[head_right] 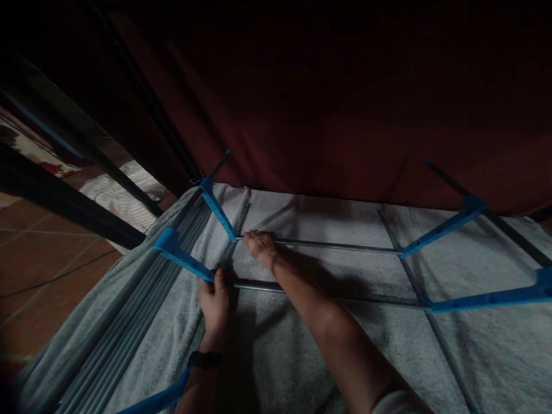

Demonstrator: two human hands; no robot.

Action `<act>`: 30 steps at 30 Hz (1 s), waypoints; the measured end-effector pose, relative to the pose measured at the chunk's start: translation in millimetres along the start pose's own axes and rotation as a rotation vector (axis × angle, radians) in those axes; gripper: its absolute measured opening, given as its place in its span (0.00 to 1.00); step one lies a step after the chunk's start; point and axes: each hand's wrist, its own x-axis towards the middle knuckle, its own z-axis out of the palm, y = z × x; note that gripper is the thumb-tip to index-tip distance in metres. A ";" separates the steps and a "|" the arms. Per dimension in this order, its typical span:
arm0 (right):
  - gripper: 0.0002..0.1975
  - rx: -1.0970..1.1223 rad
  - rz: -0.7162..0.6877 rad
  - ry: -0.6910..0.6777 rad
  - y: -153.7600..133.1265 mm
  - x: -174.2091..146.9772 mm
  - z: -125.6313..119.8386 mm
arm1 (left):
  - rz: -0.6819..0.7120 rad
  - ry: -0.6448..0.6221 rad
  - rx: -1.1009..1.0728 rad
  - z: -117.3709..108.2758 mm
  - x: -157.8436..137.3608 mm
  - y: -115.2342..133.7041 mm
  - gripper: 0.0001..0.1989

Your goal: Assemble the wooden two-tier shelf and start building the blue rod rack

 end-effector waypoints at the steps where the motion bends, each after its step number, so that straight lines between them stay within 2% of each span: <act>1: 0.18 0.006 0.000 -0.012 -0.1 -0.1 -1.9 | 0.000 -0.008 0.000 -0.6 -0.1 0.5 0.19; 5: 0.17 0.008 0.007 -0.048 0.4 0.4 -7.6 | -0.004 -0.030 -0.010 -2.2 0.7 -0.5 0.18; 11: 0.15 0.005 0.011 -0.019 -1.9 4.2 -7.7 | 0.035 -0.035 -0.020 -1.0 3.5 -6.6 0.16; 16: 0.16 -0.003 0.019 0.136 7.1 -21.0 -17.3 | 0.033 -0.023 -0.026 -0.8 3.8 -5.1 0.15; 20: 0.16 -0.073 0.136 0.229 54.6 -79.3 -34.5 | 0.070 -0.024 0.022 -0.2 7.8 -5.6 0.14; 25: 0.17 -0.157 0.321 0.208 134.2 -164.2 -54.9 | 0.068 -0.007 0.064 1.1 11.7 -5.8 0.15; 27: 0.17 -0.193 0.379 0.162 157.9 -184.9 -59.4 | 0.060 -0.003 0.077 1.7 11.4 -2.9 0.15; 30: 0.18 -0.223 0.414 0.110 178.3 -197.3 -62.7 | 0.050 0.007 0.096 2.7 9.8 2.2 0.15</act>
